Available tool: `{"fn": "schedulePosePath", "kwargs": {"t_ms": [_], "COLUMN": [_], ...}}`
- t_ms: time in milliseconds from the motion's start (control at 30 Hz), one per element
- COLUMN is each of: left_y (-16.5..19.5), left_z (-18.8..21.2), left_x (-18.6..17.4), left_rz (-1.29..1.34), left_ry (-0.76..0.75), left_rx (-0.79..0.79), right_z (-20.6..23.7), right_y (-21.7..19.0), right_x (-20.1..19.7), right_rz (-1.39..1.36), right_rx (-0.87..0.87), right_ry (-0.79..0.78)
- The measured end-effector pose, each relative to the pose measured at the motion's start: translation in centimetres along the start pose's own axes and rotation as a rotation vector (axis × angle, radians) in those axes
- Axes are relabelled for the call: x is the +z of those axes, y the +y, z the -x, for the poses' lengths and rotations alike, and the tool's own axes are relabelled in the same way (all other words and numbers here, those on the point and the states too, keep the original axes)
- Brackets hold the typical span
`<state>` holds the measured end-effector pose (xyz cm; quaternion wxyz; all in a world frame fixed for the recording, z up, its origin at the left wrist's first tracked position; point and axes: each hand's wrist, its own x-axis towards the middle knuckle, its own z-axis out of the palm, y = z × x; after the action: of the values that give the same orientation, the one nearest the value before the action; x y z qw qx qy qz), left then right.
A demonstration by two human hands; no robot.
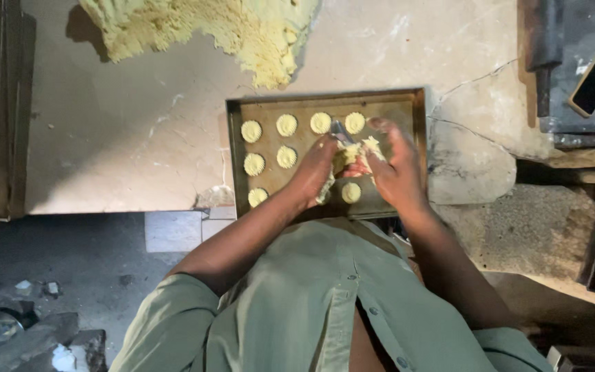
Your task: The person uses a piping bag to squeeze small, swirled portions of dough onto a metal baking tray. They repeatedly refill the bag from a large pile of dough on the table and continue piping until the tray is filled.
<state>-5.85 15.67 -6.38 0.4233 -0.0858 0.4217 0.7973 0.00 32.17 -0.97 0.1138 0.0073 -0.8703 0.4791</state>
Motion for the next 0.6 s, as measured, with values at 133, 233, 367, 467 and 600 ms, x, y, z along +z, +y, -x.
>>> {"fn": "schedulePosePath", "kwargs": {"t_ms": [133,233,367,467,600], "left_y": [-1.5,-3.4,-4.6,-6.5,-11.4], "left_z": [-0.6,-1.8,-5.3,-6.2,-5.1], "left_x": [1.5,2.0,1.1,1.2,5.1], "left_rz": [-0.190,-0.414,-0.082,-0.054,-0.601], "left_ry": [-0.034,-0.097,-0.228,-0.213,-0.360], "left_rx": [0.196,0.238,-0.043,-0.033,0.320], "right_z": [-0.4,-0.3,0.9,2.1,2.4], "right_y": [3.7,5.8,6.1,5.8,6.3], "right_x": [3.0,1.6,-2.9,-6.5,-11.1], "right_rz": [-0.561,-0.372,-0.389,-0.159,0.331], "right_rx": [0.903,0.888,0.403,0.580,0.014], "right_ry": [0.096,0.113,-0.030,-0.343,-0.638]}}
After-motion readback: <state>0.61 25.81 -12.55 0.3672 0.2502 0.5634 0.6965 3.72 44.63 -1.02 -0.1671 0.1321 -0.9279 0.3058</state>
